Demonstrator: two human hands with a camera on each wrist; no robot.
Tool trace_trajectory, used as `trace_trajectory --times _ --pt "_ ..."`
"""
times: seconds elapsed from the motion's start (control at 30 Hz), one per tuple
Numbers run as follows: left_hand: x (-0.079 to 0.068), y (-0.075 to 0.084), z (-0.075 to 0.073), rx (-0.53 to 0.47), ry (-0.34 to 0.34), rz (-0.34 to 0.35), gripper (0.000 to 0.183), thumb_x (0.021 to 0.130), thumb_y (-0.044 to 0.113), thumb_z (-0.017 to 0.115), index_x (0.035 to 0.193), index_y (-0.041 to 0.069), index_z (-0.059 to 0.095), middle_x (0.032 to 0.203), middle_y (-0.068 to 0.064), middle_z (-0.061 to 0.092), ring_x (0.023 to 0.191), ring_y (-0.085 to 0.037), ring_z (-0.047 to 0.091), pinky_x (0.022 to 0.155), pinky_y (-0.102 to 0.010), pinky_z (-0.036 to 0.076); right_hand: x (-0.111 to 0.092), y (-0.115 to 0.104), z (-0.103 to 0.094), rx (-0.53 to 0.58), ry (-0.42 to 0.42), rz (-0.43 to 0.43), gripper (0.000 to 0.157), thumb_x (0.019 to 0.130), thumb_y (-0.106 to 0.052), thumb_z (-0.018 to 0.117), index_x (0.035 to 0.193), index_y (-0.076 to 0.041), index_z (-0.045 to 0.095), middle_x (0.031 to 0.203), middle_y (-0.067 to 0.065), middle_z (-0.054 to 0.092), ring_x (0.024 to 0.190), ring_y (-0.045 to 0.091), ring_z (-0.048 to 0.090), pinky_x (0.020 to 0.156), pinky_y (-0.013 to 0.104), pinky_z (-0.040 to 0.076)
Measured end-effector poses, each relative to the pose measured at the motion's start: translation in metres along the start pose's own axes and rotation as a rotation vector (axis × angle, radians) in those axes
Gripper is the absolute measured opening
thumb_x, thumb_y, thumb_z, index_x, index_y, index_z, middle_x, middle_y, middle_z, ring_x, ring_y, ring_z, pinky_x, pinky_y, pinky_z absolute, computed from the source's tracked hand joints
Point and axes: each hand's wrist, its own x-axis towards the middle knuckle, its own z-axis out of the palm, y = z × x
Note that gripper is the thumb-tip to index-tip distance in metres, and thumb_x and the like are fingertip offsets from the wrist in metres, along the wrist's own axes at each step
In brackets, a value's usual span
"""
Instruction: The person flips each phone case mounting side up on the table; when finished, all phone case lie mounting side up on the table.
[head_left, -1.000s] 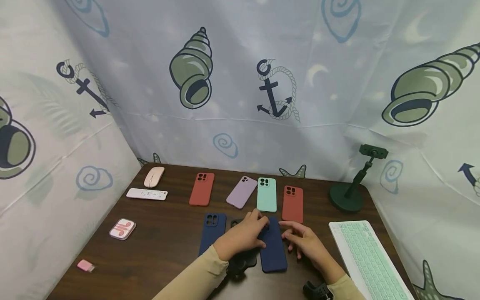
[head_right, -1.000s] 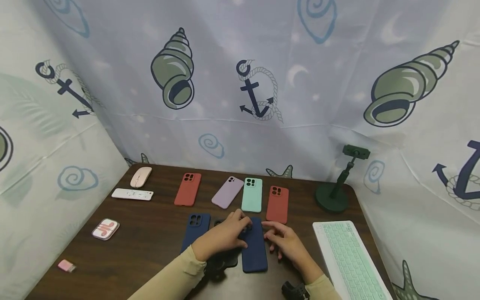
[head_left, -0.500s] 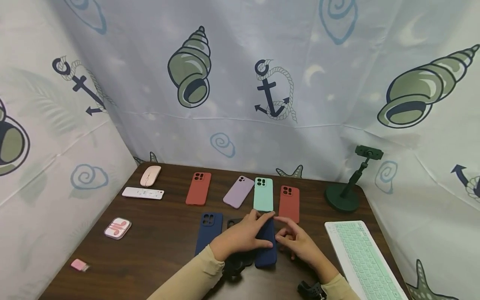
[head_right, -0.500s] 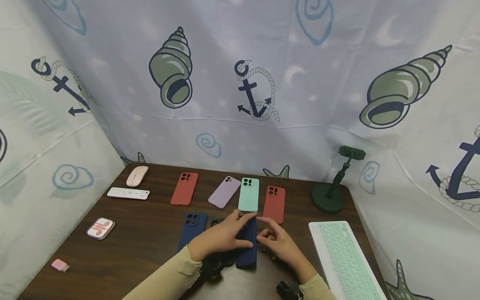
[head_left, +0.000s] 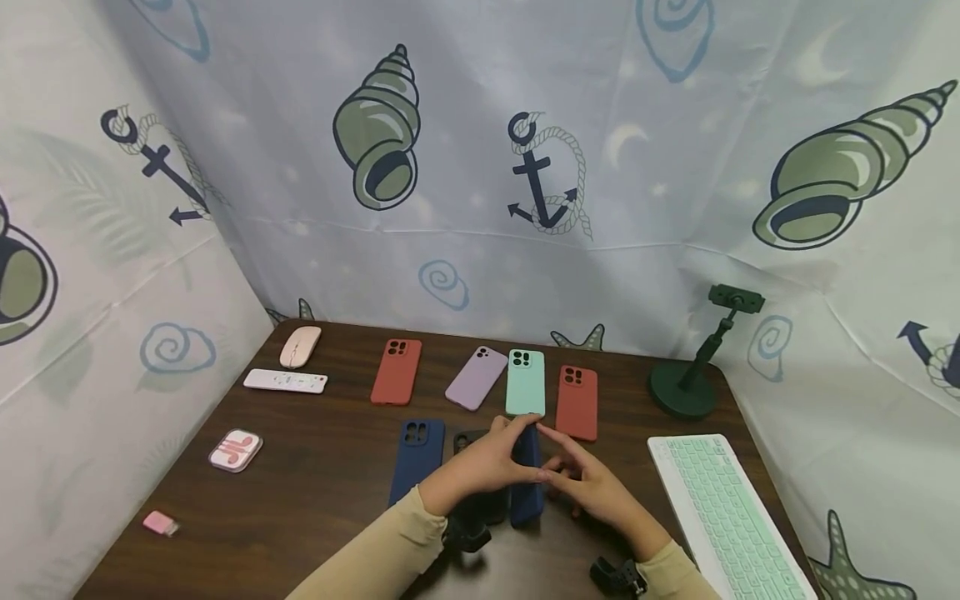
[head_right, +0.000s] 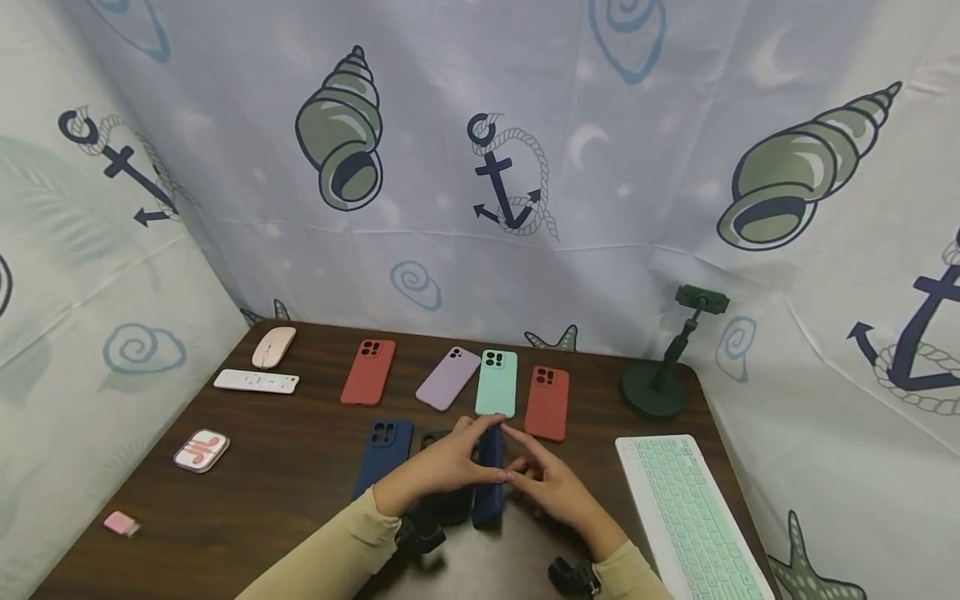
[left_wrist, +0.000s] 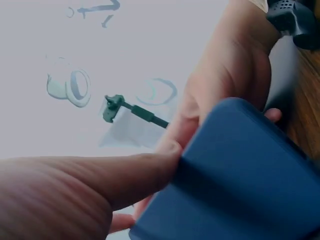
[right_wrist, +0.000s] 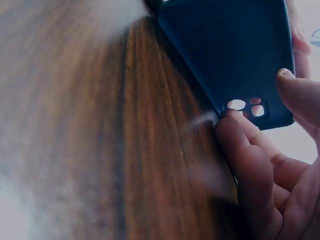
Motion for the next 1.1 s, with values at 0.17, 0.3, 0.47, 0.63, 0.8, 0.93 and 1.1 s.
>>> trace_trajectory --times 0.17,0.3,0.47,0.63,0.8,0.93,1.1 --pt "-0.003 0.010 -0.006 -0.051 -0.009 -0.032 0.092 0.085 0.048 0.079 0.160 0.033 0.028 0.159 -0.018 0.038 0.133 -0.034 0.055 0.099 -0.054 0.050 0.002 0.000 -0.002 -0.023 -0.006 0.006 0.062 0.100 -0.038 0.063 0.155 -0.043 0.034 0.117 0.006 0.071 0.085 0.025 0.065 0.048 0.043 0.054" --pt "-0.006 0.015 -0.008 -0.119 -0.034 -0.041 0.091 0.086 0.036 0.081 0.160 0.031 0.027 0.157 -0.015 0.044 0.128 -0.029 0.059 0.096 -0.049 0.052 0.003 0.000 -0.003 -0.060 0.000 0.030 0.046 0.102 -0.038 0.060 0.147 -0.037 0.050 0.119 0.005 0.070 0.084 0.021 0.065 0.049 0.043 0.054" --pt "-0.009 0.018 -0.008 -0.137 -0.032 -0.065 0.092 0.085 0.031 0.083 0.159 0.028 0.027 0.153 -0.015 0.048 0.123 -0.029 0.061 0.093 -0.048 0.053 0.003 0.001 -0.002 -0.084 0.013 0.068 0.036 0.102 -0.040 0.059 0.137 -0.033 0.060 0.117 0.003 0.072 0.082 0.021 0.064 0.050 0.043 0.054" --pt "-0.012 0.020 -0.008 -0.162 -0.033 -0.088 0.095 0.085 0.023 0.084 0.159 0.017 0.026 0.142 -0.014 0.059 0.107 -0.022 0.068 0.087 -0.044 0.053 0.002 0.005 0.001 -0.060 0.025 0.094 0.037 0.103 -0.038 0.059 0.138 -0.028 0.060 0.118 0.003 0.072 0.086 0.021 0.067 0.049 0.042 0.054" --pt "-0.015 0.021 -0.009 -0.201 -0.034 -0.100 0.092 0.085 0.015 0.082 0.157 0.012 0.025 0.117 -0.013 0.066 0.079 -0.020 0.071 0.070 -0.039 0.055 0.002 0.006 0.002 0.008 0.064 0.101 0.041 0.104 -0.032 0.058 0.142 -0.018 0.058 0.115 0.009 0.072 0.083 0.021 0.071 0.046 0.041 0.054" --pt "-0.017 0.021 -0.010 -0.177 -0.019 -0.113 0.089 0.084 0.011 0.082 0.153 0.009 0.027 0.096 -0.008 0.062 0.067 -0.025 0.071 0.059 -0.036 0.051 0.002 0.005 0.001 0.056 0.116 0.118 0.041 0.103 -0.027 0.060 0.141 -0.012 0.058 0.112 0.013 0.070 0.075 0.023 0.070 0.043 0.040 0.052" --pt "-0.014 0.016 -0.009 -0.121 0.000 -0.107 0.081 0.083 0.009 0.083 0.147 0.004 0.034 0.090 -0.006 0.059 0.063 -0.021 0.069 0.058 -0.034 0.049 0.001 0.002 0.000 0.081 0.162 0.152 0.039 0.102 -0.023 0.061 0.140 -0.014 0.057 0.108 0.014 0.068 0.071 0.026 0.068 0.042 0.038 0.050"
